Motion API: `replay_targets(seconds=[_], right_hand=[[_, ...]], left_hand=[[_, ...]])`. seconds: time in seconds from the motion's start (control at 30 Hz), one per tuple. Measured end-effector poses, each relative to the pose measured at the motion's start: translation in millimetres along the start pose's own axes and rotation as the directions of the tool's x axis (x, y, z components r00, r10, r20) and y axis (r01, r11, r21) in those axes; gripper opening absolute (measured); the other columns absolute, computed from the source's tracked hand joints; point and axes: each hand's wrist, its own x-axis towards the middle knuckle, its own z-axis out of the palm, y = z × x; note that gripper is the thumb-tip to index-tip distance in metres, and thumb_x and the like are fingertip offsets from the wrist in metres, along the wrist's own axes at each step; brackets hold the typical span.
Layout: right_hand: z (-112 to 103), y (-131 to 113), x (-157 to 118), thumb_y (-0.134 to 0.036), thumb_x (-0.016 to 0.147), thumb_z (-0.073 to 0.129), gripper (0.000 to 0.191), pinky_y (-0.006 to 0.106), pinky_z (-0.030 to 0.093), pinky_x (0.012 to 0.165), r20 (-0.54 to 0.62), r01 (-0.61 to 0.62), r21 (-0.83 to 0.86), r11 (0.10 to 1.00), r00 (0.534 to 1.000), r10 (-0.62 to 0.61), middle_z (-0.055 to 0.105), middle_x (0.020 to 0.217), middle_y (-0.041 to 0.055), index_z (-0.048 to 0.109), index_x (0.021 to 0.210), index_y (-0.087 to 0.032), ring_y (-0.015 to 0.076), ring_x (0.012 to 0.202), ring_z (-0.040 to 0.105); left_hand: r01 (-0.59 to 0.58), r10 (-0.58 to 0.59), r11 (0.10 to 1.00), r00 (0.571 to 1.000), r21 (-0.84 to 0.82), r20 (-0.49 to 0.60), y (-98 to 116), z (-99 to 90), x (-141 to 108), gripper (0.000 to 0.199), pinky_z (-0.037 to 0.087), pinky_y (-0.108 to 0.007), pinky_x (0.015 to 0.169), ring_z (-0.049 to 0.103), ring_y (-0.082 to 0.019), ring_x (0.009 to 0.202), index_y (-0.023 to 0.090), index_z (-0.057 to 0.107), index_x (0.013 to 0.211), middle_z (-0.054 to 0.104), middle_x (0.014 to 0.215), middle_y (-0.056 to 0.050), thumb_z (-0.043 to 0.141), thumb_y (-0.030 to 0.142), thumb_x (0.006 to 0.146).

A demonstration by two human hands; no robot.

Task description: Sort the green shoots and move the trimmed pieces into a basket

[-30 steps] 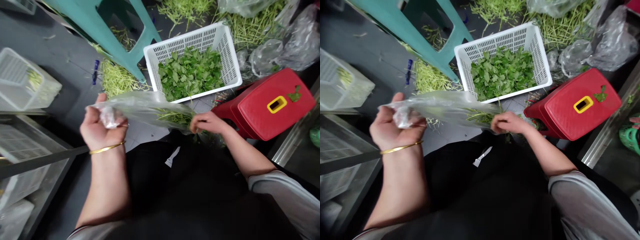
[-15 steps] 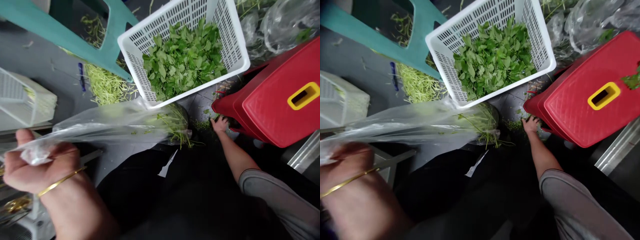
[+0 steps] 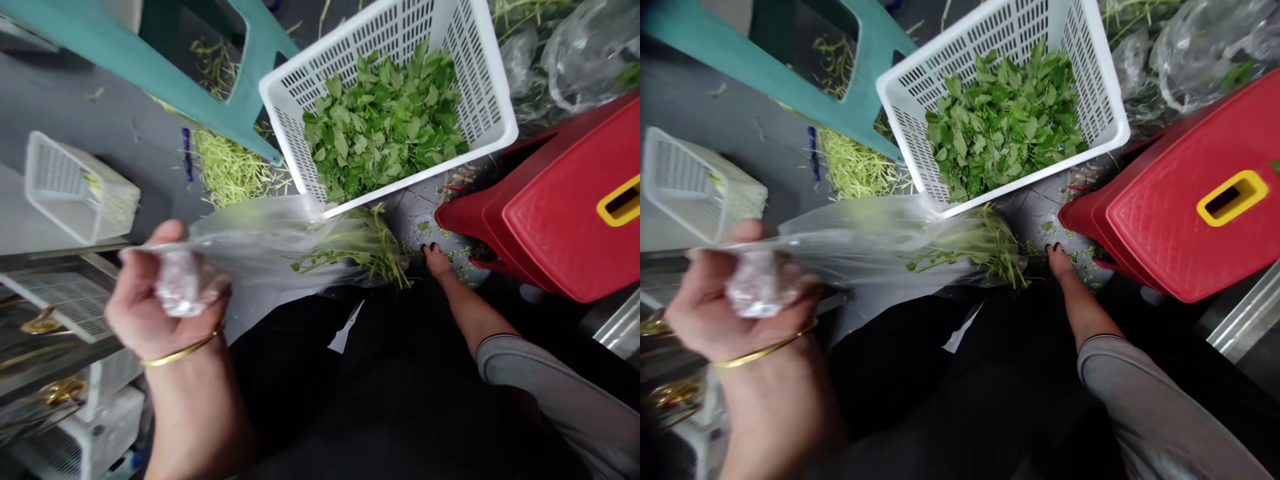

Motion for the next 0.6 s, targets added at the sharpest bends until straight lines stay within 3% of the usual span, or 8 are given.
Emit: replay_targets(seconds=[0.07,0.13,0.2,0.3,0.4,0.5,0.57,0.6], right_hand=[[-30,2,-9,-0.044,0.109,0.071,0.047,0.048,0.063,0.102,0.080,0.012,0.032,0.999,0.997,-0.015,0.068,0.143,0.0143,0.064,0.148,-0.018,0.0268,0.118,0.071],[-66,8,-30,-0.039,0.106,0.073,0.034,0.038,0.064,0.087,0.173,0.051,0.085,0.995,0.983,-0.065,0.075,0.120,0.0115,0.070,0.131,-0.017,0.0221,0.099,0.073],[-104,13,-64,-0.033,0.104,0.073,0.022,0.030,0.060,0.071,0.258,0.096,0.162,0.982,0.957,-0.136,0.075,0.104,0.0090,0.070,0.120,-0.018,0.0183,0.083,0.072],[-141,-11,-119,-0.029,0.103,0.071,0.018,0.022,0.051,0.057,0.334,0.168,0.307,0.937,0.903,-0.271,0.073,0.097,0.0040,0.066,0.117,-0.021,0.0139,0.071,0.069],[-144,-96,-146,-0.024,0.101,0.071,0.016,0.022,0.049,0.052,0.301,0.300,0.550,0.779,0.799,-0.520,0.071,0.091,0.0021,0.065,0.116,-0.020,0.0117,0.061,0.060],[-133,-186,-138,-0.021,0.109,0.058,0.017,0.030,0.064,0.075,0.066,0.381,0.628,0.679,0.843,-0.534,0.076,0.111,0.0077,0.064,0.125,-0.019,0.0153,0.084,0.069],[-132,-200,-127,-0.027,0.107,0.067,0.031,0.037,0.066,0.094,-0.034,0.419,0.624,0.660,0.858,-0.513,0.076,0.124,0.0098,0.062,0.137,-0.020,0.0201,0.108,0.070],[-134,-188,-124,-0.028,0.104,0.074,0.038,0.039,0.065,0.100,-0.061,0.429,0.618,0.659,0.862,-0.504,0.076,0.125,0.0097,0.063,0.139,-0.021,0.0218,0.115,0.070]], left_hand=[[0.045,-0.071,0.992,0.971,0.116,0.229,-8,-5.3,-9,0.076,0.012,-0.026,0.027,0.029,-0.014,0.024,0.008,0.080,0.099,0.053,0.040,-0.003,0.024,0.058,0.114],[0.036,-0.107,0.986,0.889,0.164,0.445,-14,-12.7,-18,0.057,0.022,-0.026,0.027,0.033,-0.014,0.026,0.004,0.084,0.110,0.054,0.042,-0.002,0.052,0.052,0.107],[0.030,-0.110,0.988,0.826,0.151,0.553,-18,-15.3,-28,0.046,0.026,-0.024,0.030,0.032,-0.010,0.028,0.006,0.086,0.112,0.050,0.044,0.003,0.074,0.047,0.096],[0.055,-0.142,0.985,0.803,0.165,0.579,-22,-9.3,-43,0.043,0.025,-0.022,0.034,0.031,-0.008,0.032,0.011,0.087,0.111,0.046,0.045,0.006,0.079,0.050,0.095],[0.076,-0.175,0.979,0.785,0.187,0.595,-29,-1.5,-50,0.045,0.024,-0.023,0.037,0.030,-0.008,0.034,0.012,0.085,0.114,0.041,0.045,0.007,0.077,0.053,0.098],[0.063,-0.129,0.989,0.789,0.131,0.600,-37,2.0,-46,0.045,0.017,-0.023,0.037,0.024,-0.008,0.032,0.008,0.083,0.113,0.034,0.042,0.010,0.072,0.051,0.102],[0.059,-0.083,0.996,0.857,0.062,0.509,-35,2.1,-40,0.055,0.009,-0.025,0.034,0.018,-0.008,0.030,0.006,0.081,0.107,0.035,0.040,0.009,0.055,0.054,0.111],[0.068,-0.073,0.997,0.898,0.026,0.433,-31,1.5,-37,0.064,0.006,-0.025,0.034,0.015,-0.008,0.030,0.006,0.079,0.103,0.035,0.039,0.008,0.043,0.057,0.115]])
